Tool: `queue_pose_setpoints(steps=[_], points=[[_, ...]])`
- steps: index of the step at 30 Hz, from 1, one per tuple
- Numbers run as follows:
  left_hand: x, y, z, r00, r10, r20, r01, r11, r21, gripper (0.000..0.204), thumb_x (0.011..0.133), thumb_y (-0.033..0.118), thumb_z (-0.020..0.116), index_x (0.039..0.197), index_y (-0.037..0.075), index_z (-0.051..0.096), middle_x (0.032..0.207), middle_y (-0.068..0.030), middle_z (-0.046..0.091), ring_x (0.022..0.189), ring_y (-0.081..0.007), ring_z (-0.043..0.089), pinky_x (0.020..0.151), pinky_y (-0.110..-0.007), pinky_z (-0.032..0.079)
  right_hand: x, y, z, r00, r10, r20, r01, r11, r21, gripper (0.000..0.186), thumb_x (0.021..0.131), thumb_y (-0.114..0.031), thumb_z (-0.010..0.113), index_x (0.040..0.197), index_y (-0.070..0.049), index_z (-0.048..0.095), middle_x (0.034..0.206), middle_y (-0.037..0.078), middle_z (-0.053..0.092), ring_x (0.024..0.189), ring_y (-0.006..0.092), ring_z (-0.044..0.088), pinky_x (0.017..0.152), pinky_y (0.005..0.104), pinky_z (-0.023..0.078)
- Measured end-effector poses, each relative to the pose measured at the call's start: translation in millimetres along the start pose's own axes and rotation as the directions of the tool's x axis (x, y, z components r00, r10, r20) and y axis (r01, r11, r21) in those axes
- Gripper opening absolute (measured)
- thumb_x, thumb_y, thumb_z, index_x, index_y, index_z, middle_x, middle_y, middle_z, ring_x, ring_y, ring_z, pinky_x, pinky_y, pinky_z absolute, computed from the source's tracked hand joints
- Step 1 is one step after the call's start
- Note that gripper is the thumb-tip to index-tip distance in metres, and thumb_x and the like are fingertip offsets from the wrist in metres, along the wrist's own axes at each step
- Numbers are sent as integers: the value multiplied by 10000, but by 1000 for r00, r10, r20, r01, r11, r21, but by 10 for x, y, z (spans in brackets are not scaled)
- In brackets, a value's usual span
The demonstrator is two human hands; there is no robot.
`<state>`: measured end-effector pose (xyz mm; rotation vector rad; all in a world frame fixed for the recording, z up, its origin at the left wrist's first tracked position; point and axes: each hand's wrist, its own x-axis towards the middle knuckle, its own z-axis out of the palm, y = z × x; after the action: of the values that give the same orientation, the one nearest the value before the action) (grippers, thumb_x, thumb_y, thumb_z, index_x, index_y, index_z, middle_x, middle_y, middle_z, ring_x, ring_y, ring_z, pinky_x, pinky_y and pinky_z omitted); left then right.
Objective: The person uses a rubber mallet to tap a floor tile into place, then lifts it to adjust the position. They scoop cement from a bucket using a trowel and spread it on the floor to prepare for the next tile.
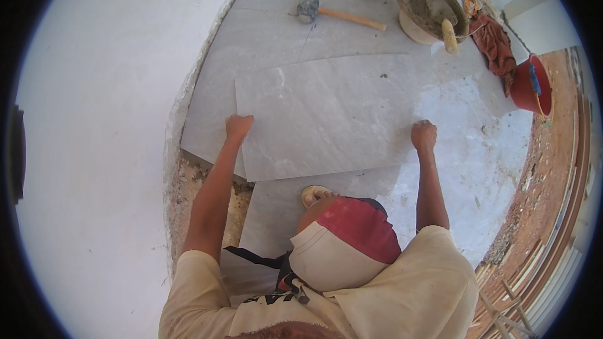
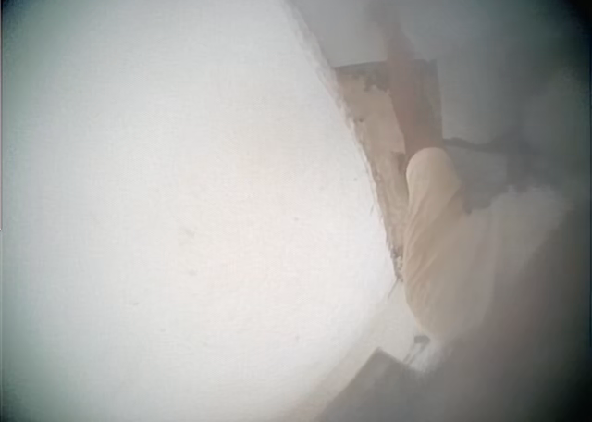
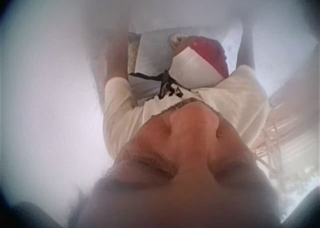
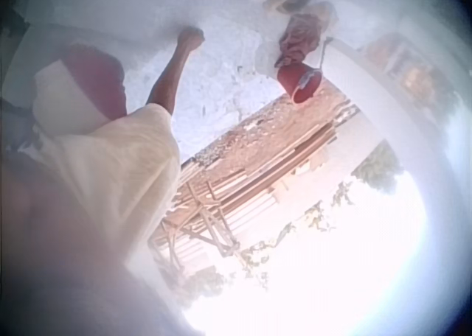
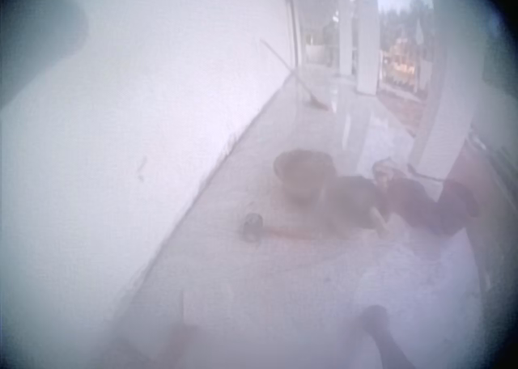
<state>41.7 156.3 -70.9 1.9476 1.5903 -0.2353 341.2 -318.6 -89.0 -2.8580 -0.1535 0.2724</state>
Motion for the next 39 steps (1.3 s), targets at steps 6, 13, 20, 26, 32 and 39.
queue_pose_setpoints(steps=[6,13,20,26,32,39], points=[[-242,334,-209,993,-56,102,38,984,172,478,755,227,589,1117,-83,634,1240,-251,608,1106,-381,613,926,-429,507,31,100,19,995,-102,-23,98,985,-145,319,849,-226,552,932,56,677,974,273,675,1005,446,616,888,510,495],[-226,428,-254,997,71,30,-76,951,298,453,787,317,594,1038,-51,677,1132,-224,668,1060,-381,642,889,-459,518,840,103,-552,966,-37,-256,122,937,326,358,877,-348,613,880,0,697,837,196,711,836,354,684,732,457,528],[-180,-57,-347,982,166,-87,-138,956,258,513,815,382,603,1071,-57,670,1126,-241,657,1079,-406,625,906,-489,503,1580,-1128,-1781,962,122,246,-274,473,838,450,911,-453,598,1045,-24,609,931,97,641,776,198,638,670,336,568],[-1,-801,-385,974,211,-79,-181,944,277,503,829,392,613,1021,-70,670,1054,-249,670,1049,-423,618,915,-497,489,1818,-1385,-2085,974,135,181,-226,605,764,306,849,-394,668,1015,-143,616,862,-6,581,733,119,584,609,295,453],[200,-1506,-634,961,269,-66,-213,872,441,491,836,390,612,940,-88,653,983,-279,657,1001,-434,611,888,-506,481,1890,-899,-2442,995,-95,-8,76,743,665,350,878,-338,656,1071,-47,678,944,8,629,786,84,541,656,258,422],[-146,-1898,-1221,961,227,-160,-127,872,472,465,865,378,590,1030,-51,662,1079,-251,653,1040,-413,604,921,-485,480,2590,-803,-1993,961,59,-269,188,571,799,332,905,-345,631,981,-29,702,773,-14,604,674,78,539,597,253,402]])
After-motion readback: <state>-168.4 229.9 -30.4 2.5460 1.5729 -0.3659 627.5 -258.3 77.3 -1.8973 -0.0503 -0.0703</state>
